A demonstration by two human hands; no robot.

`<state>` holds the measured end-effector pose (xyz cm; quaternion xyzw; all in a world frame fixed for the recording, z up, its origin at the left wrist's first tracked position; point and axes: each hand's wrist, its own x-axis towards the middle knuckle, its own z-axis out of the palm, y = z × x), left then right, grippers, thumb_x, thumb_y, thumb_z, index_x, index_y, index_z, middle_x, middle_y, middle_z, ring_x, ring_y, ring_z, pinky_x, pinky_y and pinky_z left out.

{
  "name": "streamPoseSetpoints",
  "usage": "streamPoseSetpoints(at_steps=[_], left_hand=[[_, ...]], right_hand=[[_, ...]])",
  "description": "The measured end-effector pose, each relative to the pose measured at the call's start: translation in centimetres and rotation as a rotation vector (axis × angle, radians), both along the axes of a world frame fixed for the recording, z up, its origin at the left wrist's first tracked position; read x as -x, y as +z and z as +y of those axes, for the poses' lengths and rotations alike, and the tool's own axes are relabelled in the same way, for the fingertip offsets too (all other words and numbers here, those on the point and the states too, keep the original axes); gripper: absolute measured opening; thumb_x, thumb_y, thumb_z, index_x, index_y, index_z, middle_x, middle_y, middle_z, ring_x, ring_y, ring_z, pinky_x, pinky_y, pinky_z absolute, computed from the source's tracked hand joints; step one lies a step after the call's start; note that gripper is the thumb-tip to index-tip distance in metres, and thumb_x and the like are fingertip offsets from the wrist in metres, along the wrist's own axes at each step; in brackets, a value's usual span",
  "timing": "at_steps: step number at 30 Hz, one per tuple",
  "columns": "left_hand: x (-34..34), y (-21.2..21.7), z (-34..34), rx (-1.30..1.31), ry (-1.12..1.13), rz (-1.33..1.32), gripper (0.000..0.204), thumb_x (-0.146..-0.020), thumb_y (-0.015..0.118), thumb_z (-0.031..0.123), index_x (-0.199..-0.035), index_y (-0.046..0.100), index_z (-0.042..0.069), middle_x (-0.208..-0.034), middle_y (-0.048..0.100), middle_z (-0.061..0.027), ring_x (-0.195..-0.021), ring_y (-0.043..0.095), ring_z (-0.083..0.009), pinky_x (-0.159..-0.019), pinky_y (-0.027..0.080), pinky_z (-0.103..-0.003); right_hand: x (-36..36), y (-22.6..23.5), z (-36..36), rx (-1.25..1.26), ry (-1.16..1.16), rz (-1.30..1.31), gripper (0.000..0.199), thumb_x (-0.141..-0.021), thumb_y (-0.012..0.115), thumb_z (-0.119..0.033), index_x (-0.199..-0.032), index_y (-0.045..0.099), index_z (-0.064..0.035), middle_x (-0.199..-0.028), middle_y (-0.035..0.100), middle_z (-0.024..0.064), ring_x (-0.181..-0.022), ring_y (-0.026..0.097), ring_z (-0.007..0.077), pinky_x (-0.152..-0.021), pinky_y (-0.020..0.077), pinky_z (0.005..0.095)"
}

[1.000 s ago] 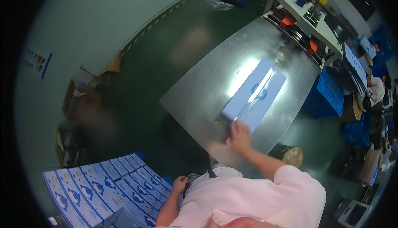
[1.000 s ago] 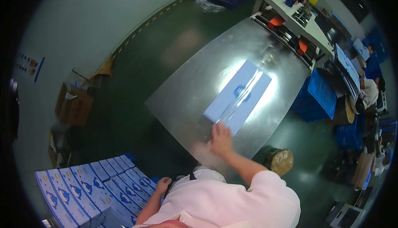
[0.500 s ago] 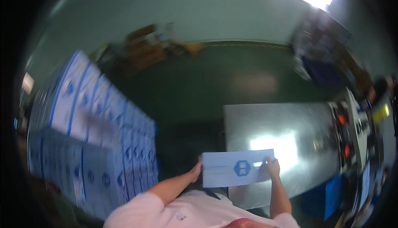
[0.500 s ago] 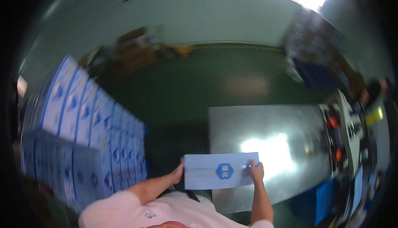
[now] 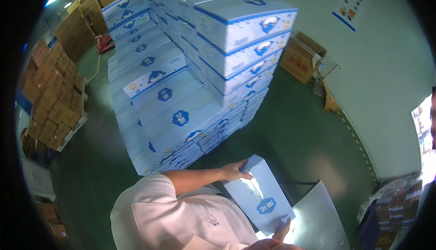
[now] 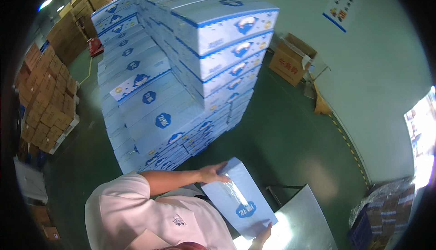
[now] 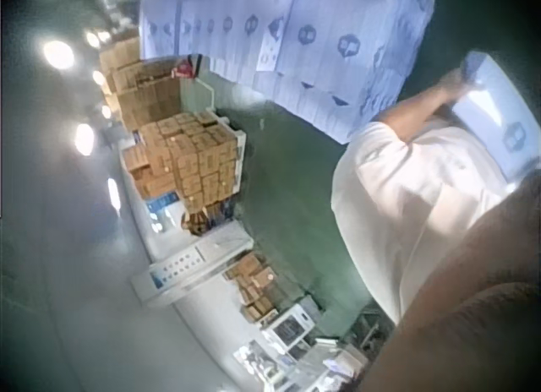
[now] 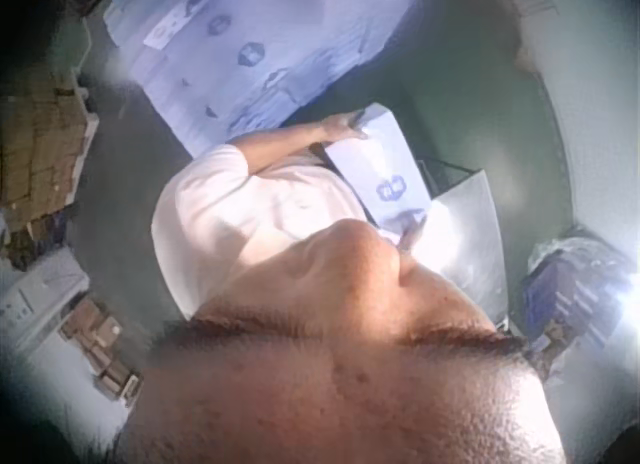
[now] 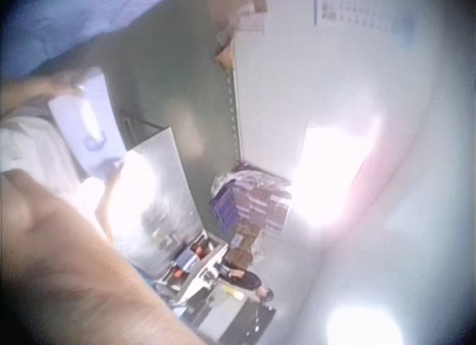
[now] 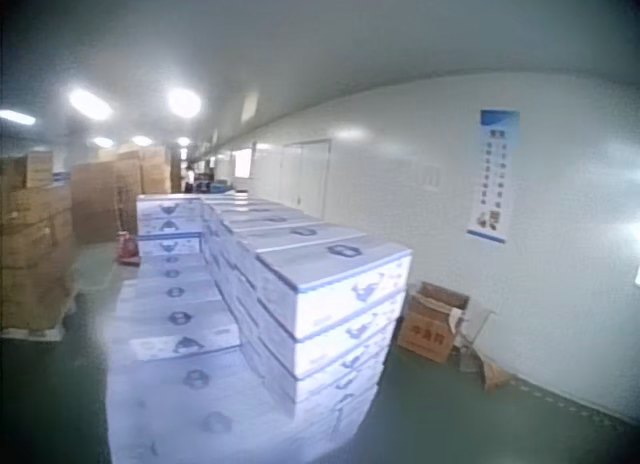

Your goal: The person moves boxes from a metal table and stacks them onto a large pallet in a factory setting.

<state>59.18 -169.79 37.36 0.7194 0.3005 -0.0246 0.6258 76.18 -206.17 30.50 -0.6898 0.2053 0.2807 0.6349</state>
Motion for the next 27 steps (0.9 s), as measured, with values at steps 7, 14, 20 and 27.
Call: streamPoseSetpoints(at_steps=[7, 14, 20, 27], left_hand=[[18.7, 5.9, 13.6, 0.087, 0.545, -0.379, 0.082, -0.077, 0.072, 0.031, -0.142, 0.033, -0.002, -0.133, 0.048, -0.0164, -0.121, 0.047, -0.026, -0.104, 0.034, -0.036], [38.4, 7.1, 19.7, 0.294, 1.203, -0.724, 0.065, -0.08, 0.064, 0.023, -0.136, 0.041, 0.002, -0.12, 0.056, -0.0127, -0.104, 0.057, -0.0263, -0.094, 0.043, -0.038], [39.6, -1.4, 23.7, 0.168, 1.454, -0.767, 0.081, -0.081, 0.063, 0.013, -0.149, 0.019, 0.013, -0.135, 0.045, -0.0089, -0.122, 0.045, -0.0266, -0.103, 0.034, -0.041], [36.8, -0.5, 27.8, 0.176, 1.392, -0.78, 0.092, -0.08, 0.063, 0.008, -0.152, 0.006, 0.017, -0.142, 0.037, -0.0106, -0.127, 0.039, -0.0277, -0.105, 0.031, -0.042]], right_hand=[[6.5, 9.2, 22.8, -0.188, 0.322, -0.167, 0.025, -0.089, 0.057, -0.027, -0.097, 0.06, -0.0035, -0.088, 0.058, 0.0028, -0.082, 0.055, 0.0144, -0.074, 0.0438, 0.0301], [14.3, 22.2, 45.3, -0.223, 1.218, -1.381, 0.066, -0.079, 0.067, -0.016, -0.134, 0.038, 0.0054, -0.126, 0.049, 0.0272, -0.113, 0.051, 0.0393, -0.097, 0.0415, 0.0413], [18.9, 20.0, 49.4, -0.417, 1.491, -1.32, 0.043, -0.079, 0.068, -0.016, -0.116, 0.054, 0.0022, -0.116, 0.058, 0.023, -0.106, 0.056, 0.0397, -0.09, 0.0474, 0.0419], [15.2, 7.4, 39.0, 0.279, 1.852, -0.919, 0.047, -0.084, 0.06, -0.035, -0.117, 0.058, -0.0012, -0.118, 0.058, 0.02, -0.109, 0.056, 0.0364, -0.091, 0.0466, 0.0428]])
